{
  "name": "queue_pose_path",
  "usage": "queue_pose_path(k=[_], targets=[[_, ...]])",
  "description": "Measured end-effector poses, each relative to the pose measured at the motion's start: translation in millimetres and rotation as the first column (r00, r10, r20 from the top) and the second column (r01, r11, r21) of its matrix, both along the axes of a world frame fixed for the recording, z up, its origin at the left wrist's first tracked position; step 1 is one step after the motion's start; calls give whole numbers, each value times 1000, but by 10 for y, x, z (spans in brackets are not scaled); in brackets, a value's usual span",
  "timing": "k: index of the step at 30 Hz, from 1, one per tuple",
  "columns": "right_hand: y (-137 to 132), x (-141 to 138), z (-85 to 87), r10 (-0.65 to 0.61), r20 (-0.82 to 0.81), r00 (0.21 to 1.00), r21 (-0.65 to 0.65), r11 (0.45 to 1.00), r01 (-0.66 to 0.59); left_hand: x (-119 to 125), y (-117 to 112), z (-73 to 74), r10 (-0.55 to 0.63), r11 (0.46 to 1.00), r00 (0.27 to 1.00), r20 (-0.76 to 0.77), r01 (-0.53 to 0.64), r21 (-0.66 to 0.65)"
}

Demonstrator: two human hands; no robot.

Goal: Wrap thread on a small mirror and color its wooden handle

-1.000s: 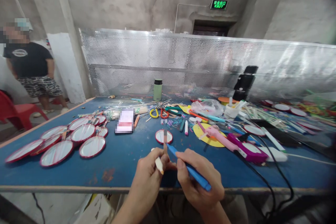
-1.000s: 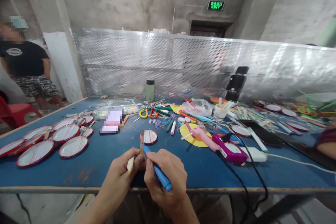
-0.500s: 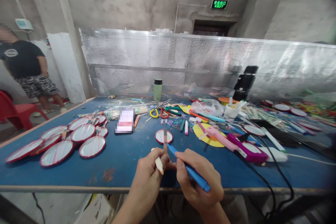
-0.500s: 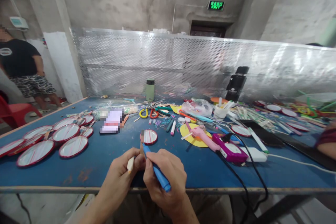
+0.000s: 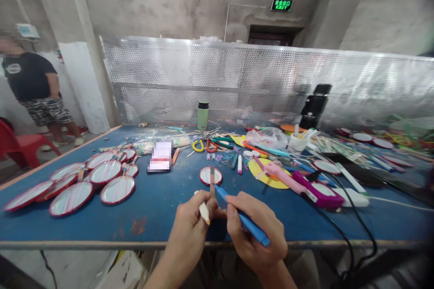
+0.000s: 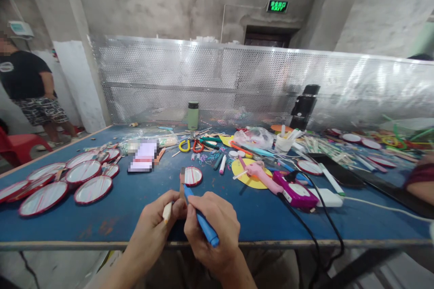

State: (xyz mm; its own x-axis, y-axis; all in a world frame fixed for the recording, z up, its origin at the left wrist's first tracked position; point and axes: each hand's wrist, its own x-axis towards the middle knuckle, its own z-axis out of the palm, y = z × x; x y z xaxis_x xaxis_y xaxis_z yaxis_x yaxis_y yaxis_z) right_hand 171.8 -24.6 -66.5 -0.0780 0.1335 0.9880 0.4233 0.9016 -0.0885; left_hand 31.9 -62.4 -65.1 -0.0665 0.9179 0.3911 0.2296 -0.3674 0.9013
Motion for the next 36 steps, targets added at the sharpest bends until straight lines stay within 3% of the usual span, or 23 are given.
queue_pose_path(k=[16, 24, 36], targets=[[-7, 1, -13, -37, -18, 999, 0, 999, 37, -9, -1, 6, -13, 1000, 1000, 15, 13, -12], [-42, -36, 82, 35, 33, 999, 10, 999, -35, 3, -6, 45, 20, 1000, 1000, -8, -20, 10], [-22, -31, 65, 15, 34, 999, 23, 1000, -16, 5, 3, 18, 27, 999, 999, -28, -27, 18]])
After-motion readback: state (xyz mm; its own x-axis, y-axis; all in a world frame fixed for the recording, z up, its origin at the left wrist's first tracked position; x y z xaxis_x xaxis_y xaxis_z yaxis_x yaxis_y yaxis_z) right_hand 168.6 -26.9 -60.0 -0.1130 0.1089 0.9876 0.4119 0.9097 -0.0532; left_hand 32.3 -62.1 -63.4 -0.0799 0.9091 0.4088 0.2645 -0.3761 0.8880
